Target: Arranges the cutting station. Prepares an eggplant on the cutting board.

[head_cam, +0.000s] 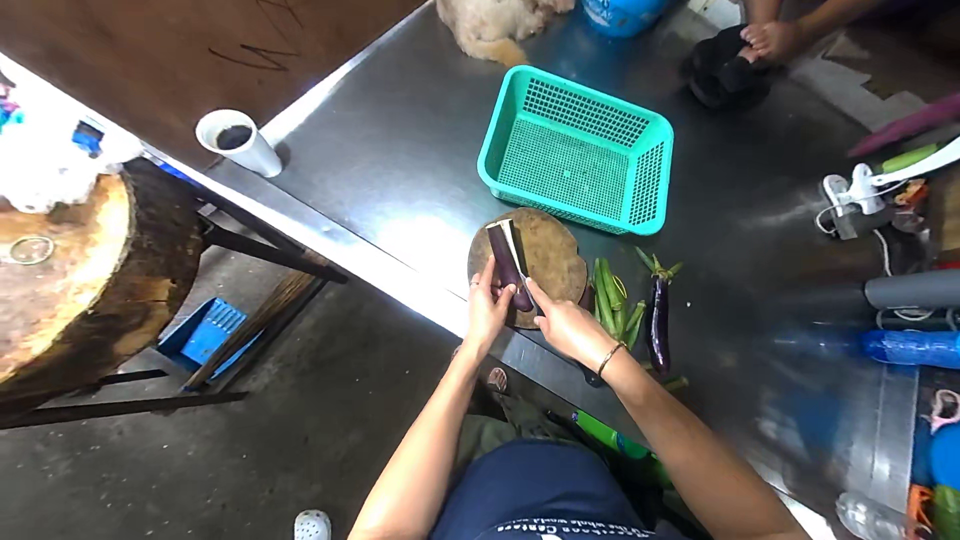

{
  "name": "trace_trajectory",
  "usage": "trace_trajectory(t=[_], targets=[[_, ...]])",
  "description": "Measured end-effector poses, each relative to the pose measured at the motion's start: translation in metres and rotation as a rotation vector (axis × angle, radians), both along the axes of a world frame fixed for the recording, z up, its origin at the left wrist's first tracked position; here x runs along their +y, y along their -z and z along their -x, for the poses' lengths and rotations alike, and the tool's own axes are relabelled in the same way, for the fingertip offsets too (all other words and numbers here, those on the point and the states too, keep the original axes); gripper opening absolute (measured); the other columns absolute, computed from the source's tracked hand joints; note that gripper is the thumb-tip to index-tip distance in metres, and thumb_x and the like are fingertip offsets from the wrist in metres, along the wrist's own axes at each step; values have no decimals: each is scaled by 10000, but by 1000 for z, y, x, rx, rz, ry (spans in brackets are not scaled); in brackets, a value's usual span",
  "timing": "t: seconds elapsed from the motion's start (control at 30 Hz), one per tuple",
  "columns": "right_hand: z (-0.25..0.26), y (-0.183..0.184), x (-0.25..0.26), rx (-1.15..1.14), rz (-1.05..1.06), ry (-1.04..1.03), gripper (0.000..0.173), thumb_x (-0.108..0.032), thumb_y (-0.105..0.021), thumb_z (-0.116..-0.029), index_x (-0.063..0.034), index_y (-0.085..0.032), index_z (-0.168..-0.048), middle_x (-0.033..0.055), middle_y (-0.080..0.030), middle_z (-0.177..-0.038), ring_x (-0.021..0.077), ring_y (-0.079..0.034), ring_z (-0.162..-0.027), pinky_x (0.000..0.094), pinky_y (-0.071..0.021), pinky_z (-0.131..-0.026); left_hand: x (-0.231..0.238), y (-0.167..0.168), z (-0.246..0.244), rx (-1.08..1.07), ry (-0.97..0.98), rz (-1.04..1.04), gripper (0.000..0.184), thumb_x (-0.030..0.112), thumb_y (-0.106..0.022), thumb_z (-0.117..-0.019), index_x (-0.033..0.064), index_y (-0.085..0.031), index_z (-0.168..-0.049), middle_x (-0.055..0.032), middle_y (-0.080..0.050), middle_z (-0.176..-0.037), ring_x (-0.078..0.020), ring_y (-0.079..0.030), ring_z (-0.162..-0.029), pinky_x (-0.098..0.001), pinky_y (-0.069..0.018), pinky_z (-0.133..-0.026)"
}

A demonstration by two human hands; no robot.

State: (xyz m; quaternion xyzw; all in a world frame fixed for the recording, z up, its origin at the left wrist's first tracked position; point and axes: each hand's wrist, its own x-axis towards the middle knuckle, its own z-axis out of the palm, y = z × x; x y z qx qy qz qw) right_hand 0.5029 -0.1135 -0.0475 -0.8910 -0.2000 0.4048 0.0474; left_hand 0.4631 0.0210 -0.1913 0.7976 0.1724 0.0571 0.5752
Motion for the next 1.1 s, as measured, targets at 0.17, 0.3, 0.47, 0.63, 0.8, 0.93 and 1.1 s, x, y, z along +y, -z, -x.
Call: trace_trajectory(t=[0.17,0.3,0.47,0.63,0.8,0.93,1.1], targets=[[41,28,-34,-61,-30,18,661,-229,-420,-1105,-240,-86,-1676,234,-654,-1232,388,-682,-1077,510,-543,-948,0,-1,4,7,-6,16,672,170,-646,-1008,57,-336,-1593,-235,-625,-1206,-320,-639,-999,-474,-533,-901],[79,59,-59,-142,-65,45,651,-250,-418,-1108,-232,-100,-1676,224,-657,-1212,357,-713,-958,470,-584,-852,5,-3,4,33,4,52,671,181,-638,-1019,56,-320,-1597,-224,-633,-1222,-292,-651,-1001,-447,-545,-895],[91,76,-64,-200,-84,79,639,-263,-426,-1106,-264,-133,-1674,218,-661,-1179,348,-718,-881,462,-594,-788,30,-7,2,110,80,71,681,176,-669,-994,67,-346,-1584,-179,-665,-1231,-254,-674,-988,-444,-555,-890],[91,78,-65,-192,-101,105,620,-279,-418,-1109,-324,-151,-1667,213,-660,-1178,344,-712,-886,465,-587,-803,42,-19,0,242,31,81,563,407,-588,-1036,86,-466,-1482,-162,-689,-1077,-242,-679,-813,-450,-575,-755],[92,59,-76,-139,-213,220,627,-276,-461,-1099,-297,-190,-1664,204,-673,-1216,348,-713,-961,477,-581,-861,50,-18,-10,290,34,-74,495,359,-667,-986,81,-562,-1381,-186,-711,-1083,-332,-699,-930,-560,-555,-820],[92,35,-100,-157,-488,432,642,-221,-526,-1068,-220,-260,-1653,183,-702,-1176,260,-694,-761,438,-598,-723,56,-16,-15,289,75,-58,464,331,-658,-996,71,-568,-1370,-157,-719,-1044,-280,-704,-888,-520,-566,-815],[76,-86,-89,-441,-744,186,546,-242,-511,-1042,-102,-441,-1564,98,-716,-1026,119,-639,-612,280,-580,-567,63,-3,-22,254,88,-154,427,331,-629,-1007,47,-610,-1325,-161,-722,-1074,-292,-708,-935,-544,-559,-852]])
